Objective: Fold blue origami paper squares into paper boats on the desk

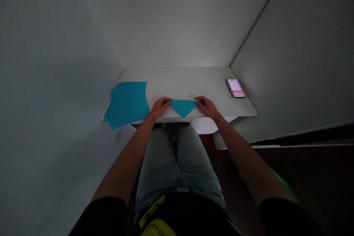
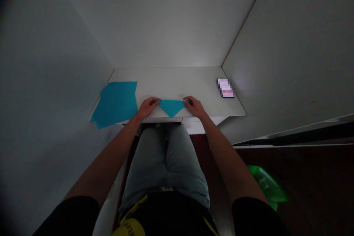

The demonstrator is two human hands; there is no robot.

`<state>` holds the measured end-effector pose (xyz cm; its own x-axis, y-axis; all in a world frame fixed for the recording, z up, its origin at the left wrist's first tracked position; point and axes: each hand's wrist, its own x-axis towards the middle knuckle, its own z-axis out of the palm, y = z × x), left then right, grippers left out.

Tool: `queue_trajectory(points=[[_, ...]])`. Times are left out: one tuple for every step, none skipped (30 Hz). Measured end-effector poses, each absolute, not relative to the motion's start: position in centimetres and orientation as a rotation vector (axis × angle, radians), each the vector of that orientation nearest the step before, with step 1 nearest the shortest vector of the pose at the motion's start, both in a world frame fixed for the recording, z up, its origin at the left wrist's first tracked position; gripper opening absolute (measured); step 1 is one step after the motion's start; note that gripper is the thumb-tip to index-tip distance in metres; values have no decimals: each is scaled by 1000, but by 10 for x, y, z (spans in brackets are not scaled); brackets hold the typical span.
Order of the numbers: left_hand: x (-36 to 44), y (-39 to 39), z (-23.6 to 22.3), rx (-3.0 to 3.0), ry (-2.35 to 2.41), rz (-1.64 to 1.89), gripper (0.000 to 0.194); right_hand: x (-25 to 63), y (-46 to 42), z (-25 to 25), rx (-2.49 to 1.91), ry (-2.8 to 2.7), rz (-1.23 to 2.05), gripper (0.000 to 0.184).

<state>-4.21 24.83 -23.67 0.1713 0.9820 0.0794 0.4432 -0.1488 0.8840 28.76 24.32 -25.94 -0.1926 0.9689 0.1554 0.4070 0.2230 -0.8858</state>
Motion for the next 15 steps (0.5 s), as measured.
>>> queue_trajectory(points=[[-41, 249, -237, 1701, 1368, 933, 29, 287, 243, -259, -1293, -1732, 923, 42], [-40, 249, -238, 1694, 1366, 946, 30, 287, 243, -259, -1301, -1727, 914, 42], [-40, 249, -238, 1685, 1365, 962, 33, 286, 242, -258, -1309, -1722, 904, 43], [-40, 248, -238, 1675, 1367, 980, 36, 286, 242, -258, -1318, -1717, 898, 43], [-40, 248, -239, 1666, 1371, 995, 37, 286, 242, -257, -1326, -1711, 895, 44], [-40, 248, -239, 1661, 1373, 1003, 37, 285, 241, -257, -1332, -1704, 896, 45], [-41, 248, -239, 1661, 1376, 1001, 36, 285, 241, -256, -1332, -1696, 902, 46], [-41, 247, -239, 1664, 1377, 994, 33, 285, 240, -256, -1326, -1691, 912, 47], [-41, 247, -239, 1665, 1379, 987, 30, 285, 240, -255, -1316, -1689, 926, 48], [-41, 247, -239, 1660, 1379, 986, 29, 286, 240, -255, -1304, -1690, 940, 49], [-41, 248, -239, 1650, 1379, 992, 28, 286, 240, -255, -1292, -1695, 955, 50], [-41, 248, -239, 1637, 1378, 1003, 27, 287, 240, -254, -1282, -1702, 969, 50], [-41, 248, -239, 1624, 1377, 1012, 27, 287, 240, -254, -1274, -1710, 980, 50], [-41, 249, -239, 1614, 1375, 1015, 27, 288, 240, -254, -1270, -1716, 988, 50], [-41, 249, -239, 1608, 1374, 1010, 28, 288, 240, -255, -1269, -1720, 993, 50]])
